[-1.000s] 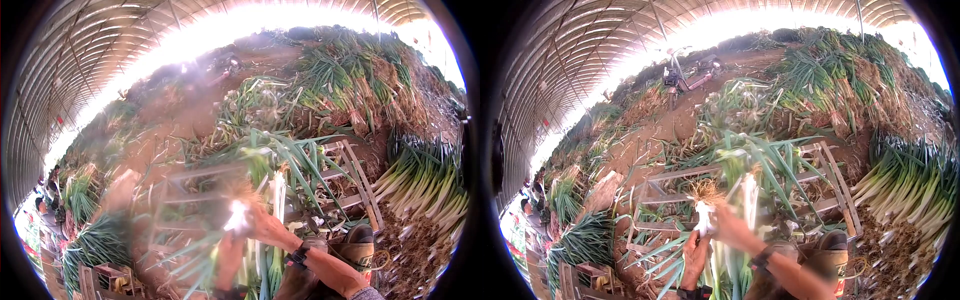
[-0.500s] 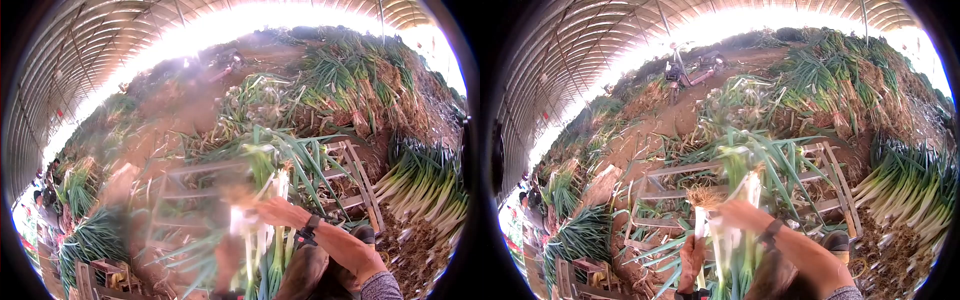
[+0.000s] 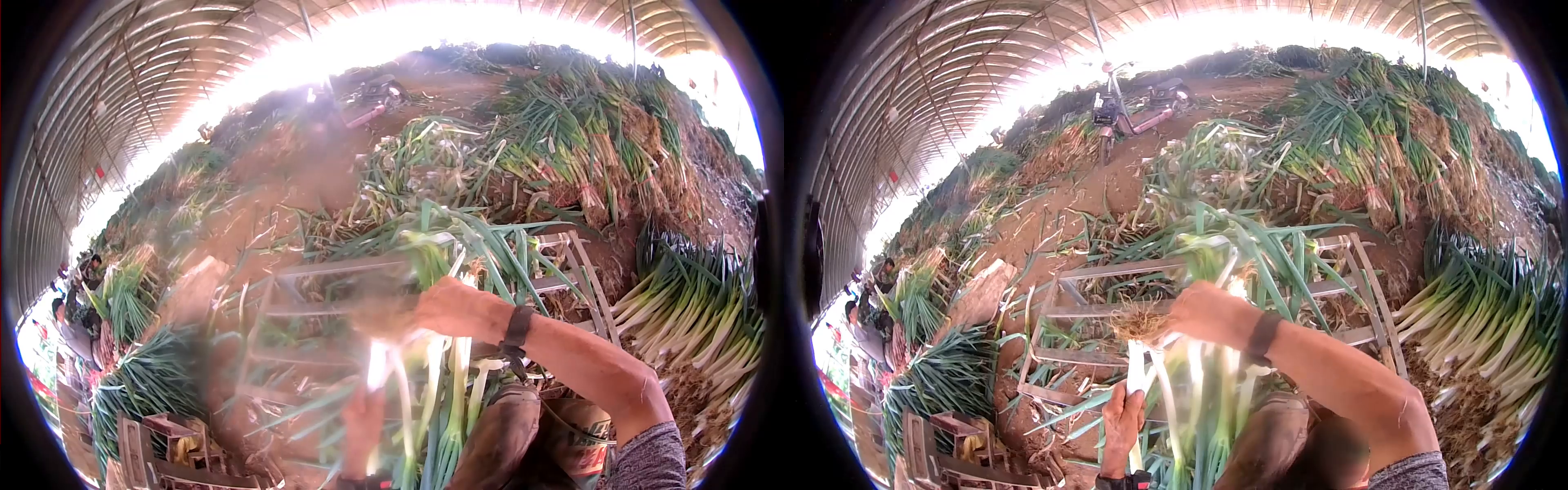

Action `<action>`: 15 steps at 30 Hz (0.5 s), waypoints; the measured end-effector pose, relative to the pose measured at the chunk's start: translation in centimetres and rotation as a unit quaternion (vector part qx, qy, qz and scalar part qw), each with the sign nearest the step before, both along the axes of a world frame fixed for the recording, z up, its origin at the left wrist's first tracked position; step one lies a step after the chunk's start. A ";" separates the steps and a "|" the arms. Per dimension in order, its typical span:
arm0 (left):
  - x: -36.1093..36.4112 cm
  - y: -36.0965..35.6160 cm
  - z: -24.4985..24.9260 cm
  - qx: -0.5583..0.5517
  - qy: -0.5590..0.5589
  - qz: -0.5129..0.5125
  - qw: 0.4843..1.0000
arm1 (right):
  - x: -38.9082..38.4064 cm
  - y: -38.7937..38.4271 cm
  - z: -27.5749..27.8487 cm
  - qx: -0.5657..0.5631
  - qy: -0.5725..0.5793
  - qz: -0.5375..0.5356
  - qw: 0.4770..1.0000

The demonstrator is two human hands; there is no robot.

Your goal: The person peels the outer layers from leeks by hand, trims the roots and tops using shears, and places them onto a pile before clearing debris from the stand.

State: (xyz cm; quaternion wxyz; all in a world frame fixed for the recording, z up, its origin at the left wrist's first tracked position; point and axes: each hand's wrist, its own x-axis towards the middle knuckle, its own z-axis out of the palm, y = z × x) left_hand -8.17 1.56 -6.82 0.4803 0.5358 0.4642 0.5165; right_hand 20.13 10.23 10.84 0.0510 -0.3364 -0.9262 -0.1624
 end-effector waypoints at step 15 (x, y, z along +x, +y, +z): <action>-1.5 -3.2 -0.9 0.027 0.235 -0.033 0.971 | 6.3 2.6 1.8 -0.011 0.044 -0.158 0.986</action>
